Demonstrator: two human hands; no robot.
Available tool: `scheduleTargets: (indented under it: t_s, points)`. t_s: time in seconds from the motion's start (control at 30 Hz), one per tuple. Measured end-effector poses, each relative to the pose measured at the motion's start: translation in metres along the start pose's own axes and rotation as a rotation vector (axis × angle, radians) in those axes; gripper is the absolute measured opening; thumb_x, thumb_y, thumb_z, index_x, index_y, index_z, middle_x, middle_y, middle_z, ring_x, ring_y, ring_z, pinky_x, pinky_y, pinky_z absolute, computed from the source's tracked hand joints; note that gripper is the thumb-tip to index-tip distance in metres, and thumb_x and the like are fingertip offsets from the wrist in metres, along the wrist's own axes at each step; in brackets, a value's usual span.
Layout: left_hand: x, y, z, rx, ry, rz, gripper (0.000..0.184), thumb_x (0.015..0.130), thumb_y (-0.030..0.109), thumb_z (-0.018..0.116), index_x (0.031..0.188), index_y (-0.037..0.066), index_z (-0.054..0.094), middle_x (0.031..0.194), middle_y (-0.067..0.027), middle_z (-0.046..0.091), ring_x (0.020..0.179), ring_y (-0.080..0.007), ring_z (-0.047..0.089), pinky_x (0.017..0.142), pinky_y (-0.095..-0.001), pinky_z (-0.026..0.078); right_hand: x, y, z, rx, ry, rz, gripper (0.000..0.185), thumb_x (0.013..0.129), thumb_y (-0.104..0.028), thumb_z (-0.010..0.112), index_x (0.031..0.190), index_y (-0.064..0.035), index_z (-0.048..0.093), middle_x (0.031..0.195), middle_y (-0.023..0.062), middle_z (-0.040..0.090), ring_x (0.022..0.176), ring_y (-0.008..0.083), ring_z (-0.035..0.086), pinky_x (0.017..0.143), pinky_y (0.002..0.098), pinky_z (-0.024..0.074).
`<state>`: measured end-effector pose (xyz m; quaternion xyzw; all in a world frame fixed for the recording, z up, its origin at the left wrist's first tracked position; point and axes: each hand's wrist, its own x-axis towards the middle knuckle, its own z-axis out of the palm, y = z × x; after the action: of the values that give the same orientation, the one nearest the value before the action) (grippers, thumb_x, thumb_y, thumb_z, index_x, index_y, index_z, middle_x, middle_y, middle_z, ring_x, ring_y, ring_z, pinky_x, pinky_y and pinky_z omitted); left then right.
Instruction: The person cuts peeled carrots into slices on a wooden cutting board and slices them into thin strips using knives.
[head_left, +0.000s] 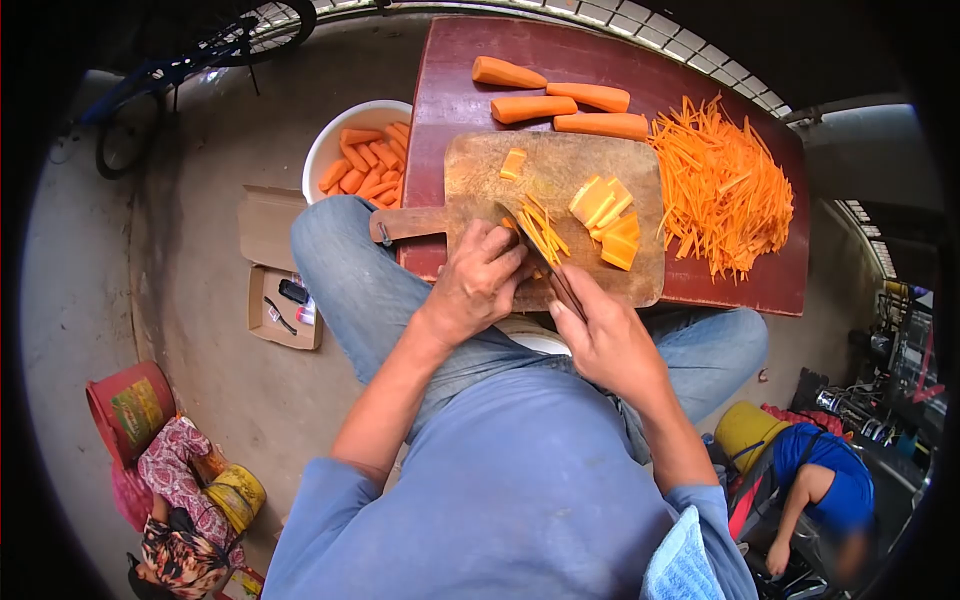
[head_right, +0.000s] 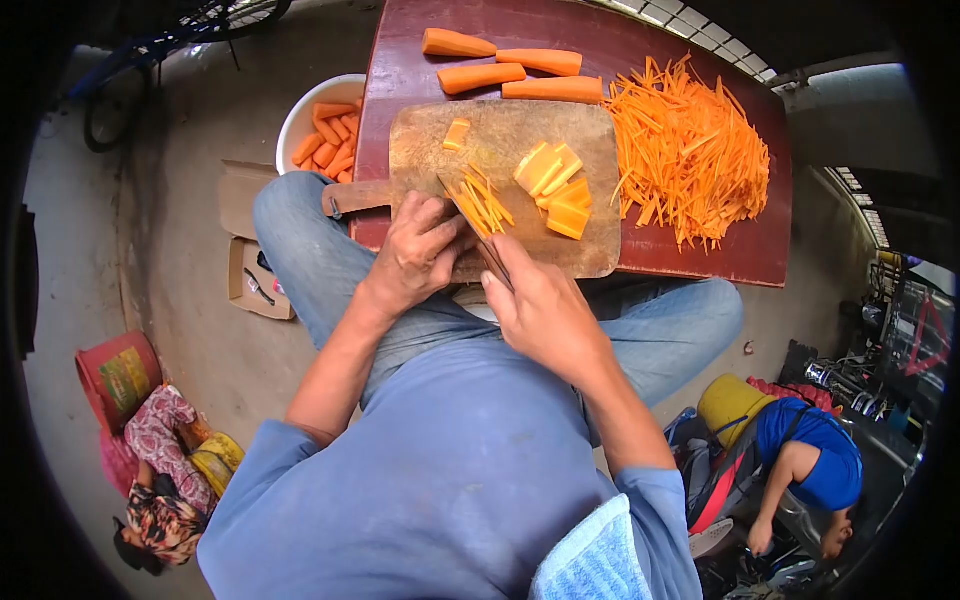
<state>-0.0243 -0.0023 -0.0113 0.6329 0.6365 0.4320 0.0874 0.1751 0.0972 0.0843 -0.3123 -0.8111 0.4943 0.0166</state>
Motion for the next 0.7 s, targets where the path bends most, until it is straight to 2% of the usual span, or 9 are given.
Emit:
scheduleTargets:
  t_s: [0.1, 0.3, 0.5, 0.7]
  points:
    - [0.000, -0.001, 0.000, -0.007, 0.004, -0.009, 0.029, 0.081, -0.002, 0.087, 0.109, -0.002, 0.079, 0.107, -0.0118, 0.066, 0.102, -0.0356, 0.063, 0.090, -0.0469, 0.057, -0.023, -0.007, -0.006, 0.003, 0.002, 0.067, 0.035, 0.109, -0.013, 0.066, 0.141, -0.0009, 0.057, 0.103, 0.0349, 0.074, 0.102, 0.0590, 0.070, 0.083, 0.0621, 0.0552]
    - [-0.001, -0.001, -0.001, -0.008, 0.007, -0.012, 0.027, 0.081, -0.001, 0.088, 0.106, -0.002, 0.080, 0.107, -0.0117, 0.068, 0.102, -0.0352, 0.064, 0.090, -0.0466, 0.057, 0.010, 0.010, 0.011, 0.026, 0.090, -0.072, 0.038, 0.109, -0.014, 0.067, 0.143, -0.0015, 0.057, 0.103, 0.0357, 0.073, 0.103, 0.0591, 0.070, 0.083, 0.0612, 0.0557]
    - [-0.006, -0.004, 0.004, -0.023, 0.050, -0.015, 0.024, 0.080, 0.000, 0.089, 0.103, -0.001, 0.081, 0.101, -0.0107, 0.069, 0.099, -0.0340, 0.065, 0.087, -0.0444, 0.057, -0.005, -0.004, 0.001, 0.060, 0.044, 0.040, 0.034, 0.109, -0.012, 0.066, 0.140, -0.0005, 0.058, 0.099, 0.0353, 0.072, 0.100, 0.0587, 0.070, 0.080, 0.0600, 0.0544]
    - [-0.002, -0.005, 0.001, -0.020, 0.060, 0.026, 0.027, 0.078, -0.002, 0.090, 0.104, 0.000, 0.082, 0.099, -0.0119, 0.071, 0.092, -0.0323, 0.066, 0.081, -0.0422, 0.055, 0.018, 0.009, 0.012, 0.037, 0.117, -0.073, 0.035, 0.108, -0.012, 0.067, 0.140, 0.0007, 0.058, 0.098, 0.0358, 0.071, 0.099, 0.0592, 0.069, 0.080, 0.0606, 0.0531]
